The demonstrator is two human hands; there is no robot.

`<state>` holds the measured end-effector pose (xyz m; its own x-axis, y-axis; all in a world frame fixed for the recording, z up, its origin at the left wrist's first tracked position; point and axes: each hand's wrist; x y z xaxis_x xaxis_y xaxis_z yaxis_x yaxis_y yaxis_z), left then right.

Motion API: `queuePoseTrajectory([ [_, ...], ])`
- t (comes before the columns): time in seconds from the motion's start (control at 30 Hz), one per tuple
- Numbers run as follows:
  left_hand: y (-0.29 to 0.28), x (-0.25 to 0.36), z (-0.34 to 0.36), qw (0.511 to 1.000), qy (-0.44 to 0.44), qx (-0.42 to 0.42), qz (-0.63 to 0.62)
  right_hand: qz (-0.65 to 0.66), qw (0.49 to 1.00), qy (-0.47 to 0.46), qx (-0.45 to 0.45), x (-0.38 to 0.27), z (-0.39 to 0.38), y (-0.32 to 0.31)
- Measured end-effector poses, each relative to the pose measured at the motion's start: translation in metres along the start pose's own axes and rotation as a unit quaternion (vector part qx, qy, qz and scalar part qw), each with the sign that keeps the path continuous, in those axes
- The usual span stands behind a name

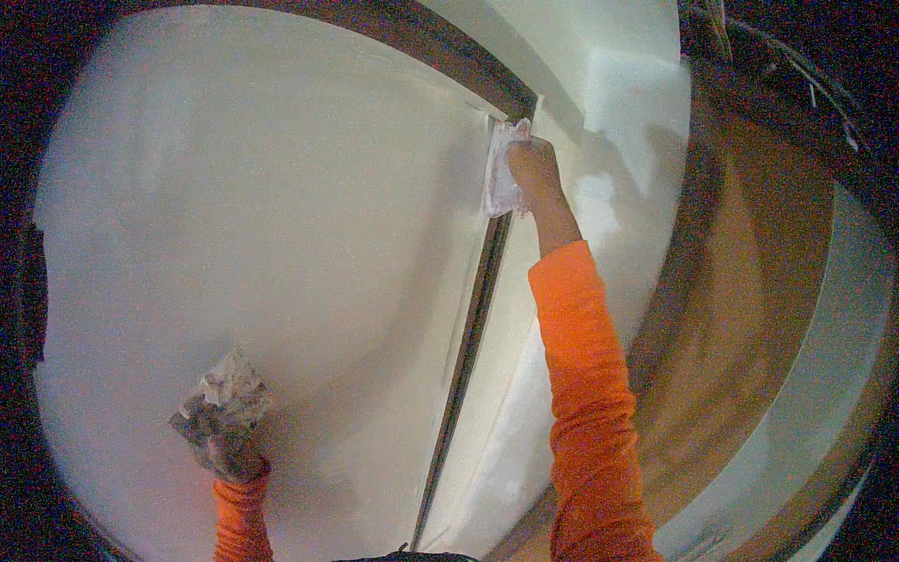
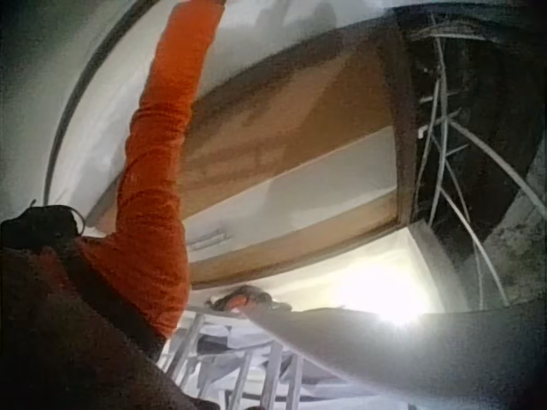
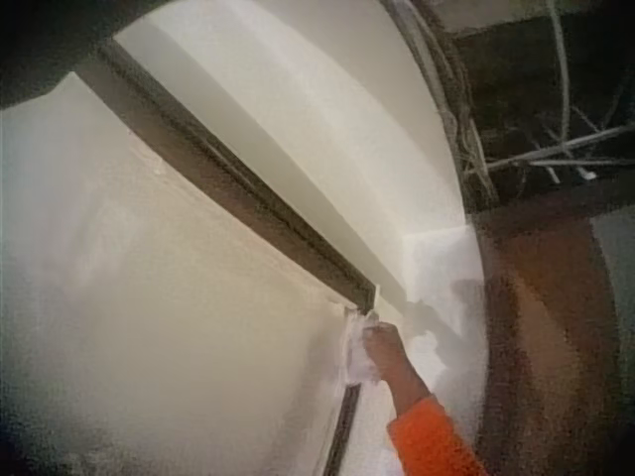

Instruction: The person applies plaster to the joint between a wall and the ceiling using a putty knife and a hawk while standing on a ladder.

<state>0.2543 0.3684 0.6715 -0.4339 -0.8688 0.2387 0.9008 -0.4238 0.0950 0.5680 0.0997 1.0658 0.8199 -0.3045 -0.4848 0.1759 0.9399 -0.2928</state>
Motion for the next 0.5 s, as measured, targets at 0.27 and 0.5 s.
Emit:
queuePoseTrajectory([
  [0.27, -0.003, -0.006, -0.011, 0.990, -0.133, 0.026, -0.048, 0.006, 0.999, -0.034, -0.040, -0.077, -0.056, 0.010],
  [0.5, 0.000, -0.003, -0.025, 0.995, -0.090, 0.025, -0.029, 0.085, 0.996, -0.015, -0.010, -0.030, -0.083, -0.014],
])
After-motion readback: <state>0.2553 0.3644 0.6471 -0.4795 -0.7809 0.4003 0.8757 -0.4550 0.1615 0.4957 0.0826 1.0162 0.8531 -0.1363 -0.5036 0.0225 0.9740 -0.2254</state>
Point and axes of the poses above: each hand's wrist, its own z-axis towards the middle knuckle, its own y-axis out of the palm, x = y × z, and after that the axes turned 5 degrees about -x, right-handed
